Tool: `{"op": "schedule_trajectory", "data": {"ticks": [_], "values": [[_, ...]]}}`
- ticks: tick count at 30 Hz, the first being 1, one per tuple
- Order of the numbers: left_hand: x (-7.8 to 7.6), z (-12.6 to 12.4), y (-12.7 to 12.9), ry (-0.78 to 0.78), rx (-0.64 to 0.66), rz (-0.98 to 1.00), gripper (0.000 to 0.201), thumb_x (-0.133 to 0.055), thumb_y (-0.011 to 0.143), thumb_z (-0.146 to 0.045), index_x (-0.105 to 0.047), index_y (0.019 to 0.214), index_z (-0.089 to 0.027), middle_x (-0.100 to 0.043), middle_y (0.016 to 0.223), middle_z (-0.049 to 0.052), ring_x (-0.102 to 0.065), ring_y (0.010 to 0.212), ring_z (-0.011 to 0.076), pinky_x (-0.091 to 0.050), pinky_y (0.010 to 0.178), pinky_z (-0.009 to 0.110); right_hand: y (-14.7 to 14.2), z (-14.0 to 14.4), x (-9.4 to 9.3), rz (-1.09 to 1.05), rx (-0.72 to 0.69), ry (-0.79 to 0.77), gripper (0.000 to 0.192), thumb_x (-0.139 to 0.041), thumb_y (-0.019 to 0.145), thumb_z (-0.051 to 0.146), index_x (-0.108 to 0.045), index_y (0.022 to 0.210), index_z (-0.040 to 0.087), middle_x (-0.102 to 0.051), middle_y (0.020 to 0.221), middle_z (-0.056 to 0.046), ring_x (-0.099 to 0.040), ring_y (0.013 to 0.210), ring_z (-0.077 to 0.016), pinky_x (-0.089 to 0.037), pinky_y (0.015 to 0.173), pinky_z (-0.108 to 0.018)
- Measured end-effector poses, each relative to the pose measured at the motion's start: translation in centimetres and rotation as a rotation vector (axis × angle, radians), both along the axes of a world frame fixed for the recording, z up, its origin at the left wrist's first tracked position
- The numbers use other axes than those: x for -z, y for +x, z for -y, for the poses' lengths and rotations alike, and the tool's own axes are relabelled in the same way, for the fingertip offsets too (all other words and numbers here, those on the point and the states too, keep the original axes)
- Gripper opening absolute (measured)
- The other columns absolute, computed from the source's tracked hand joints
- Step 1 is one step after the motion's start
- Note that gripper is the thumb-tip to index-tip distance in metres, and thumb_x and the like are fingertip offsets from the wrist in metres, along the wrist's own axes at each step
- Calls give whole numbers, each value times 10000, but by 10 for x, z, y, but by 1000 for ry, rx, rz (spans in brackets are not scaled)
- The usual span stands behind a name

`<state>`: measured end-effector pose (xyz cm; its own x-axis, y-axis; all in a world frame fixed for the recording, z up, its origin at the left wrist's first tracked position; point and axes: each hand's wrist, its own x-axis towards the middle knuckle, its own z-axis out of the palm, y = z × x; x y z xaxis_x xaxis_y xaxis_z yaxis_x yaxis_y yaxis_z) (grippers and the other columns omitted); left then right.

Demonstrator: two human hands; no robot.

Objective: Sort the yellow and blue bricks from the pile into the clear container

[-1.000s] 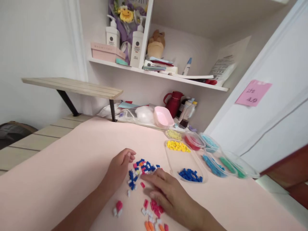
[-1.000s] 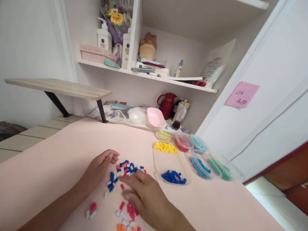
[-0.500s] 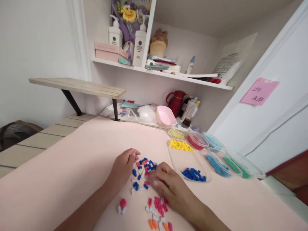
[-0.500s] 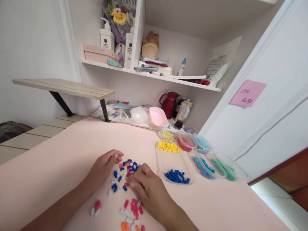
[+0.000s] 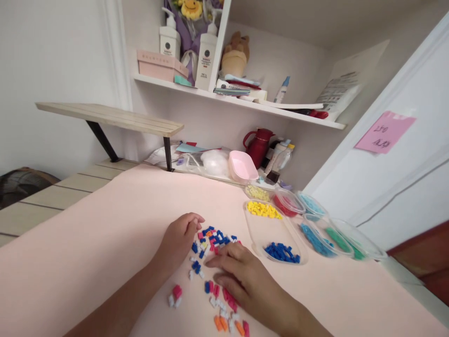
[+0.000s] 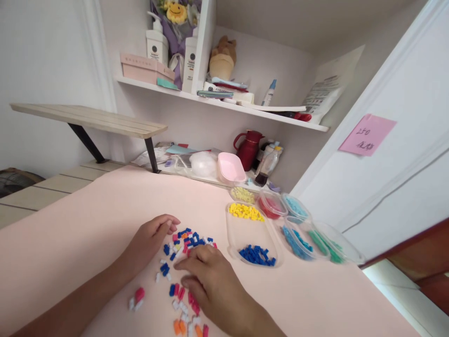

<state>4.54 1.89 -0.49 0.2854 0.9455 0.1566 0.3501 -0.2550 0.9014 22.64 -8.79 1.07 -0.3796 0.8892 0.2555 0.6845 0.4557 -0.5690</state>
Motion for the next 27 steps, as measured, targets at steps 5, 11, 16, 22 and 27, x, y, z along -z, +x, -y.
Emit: {"op": "schedule_trajectory", "data": {"ticks": [5,11,16,22,27], "values": [[1,1,1,-6,7,5,314,-370,890,-328,-672,911,-246,-708,855,13,-672,855,196,-486,808,322,-1,-3,7,-9,28,-8,286,-715,828,202,-700,1107,265,-652,1066,-47,-585,1005,-200,-454,908,-337],[-1,1,0,-4,9,0,289,-402,873,-326,-675,905,-237,-715,849,17,-675,845,204,-488,791,328,-4,1,3,-1,-22,-26,67,-760,805,257,-700,812,229,-661,898,4,-595,891,-153,-433,856,-295],[-2,1,0,-2,15,-1,288,-408,876,-341,-676,909,-241,-716,860,14,-676,856,204,-489,802,325,-6,4,-8,-50,-62,-44,140,-594,939,320,-672,872,226,-656,928,-8,-582,930,-147,-425,889,-291],[-3,1,0,0,6,2,294,-414,869,-356,-681,902,-236,-718,848,17,-684,844,209,-495,800,328,-9,6,-12,19,-121,-57,162,-553,957,241,-668,844,220,-667,896,-10,-588,920,-160,-416,917,-320],[-6,2,0,2,11,-3,286,-423,862,-346,-685,894,-235,-721,840,13,-682,831,203,-495,786,318,-10,8,-12,-17,-68,-47,235,-531,939,163,-623,1138,248,-630,1142,-47,-565,1059,-168,-424,958,-309]]}}
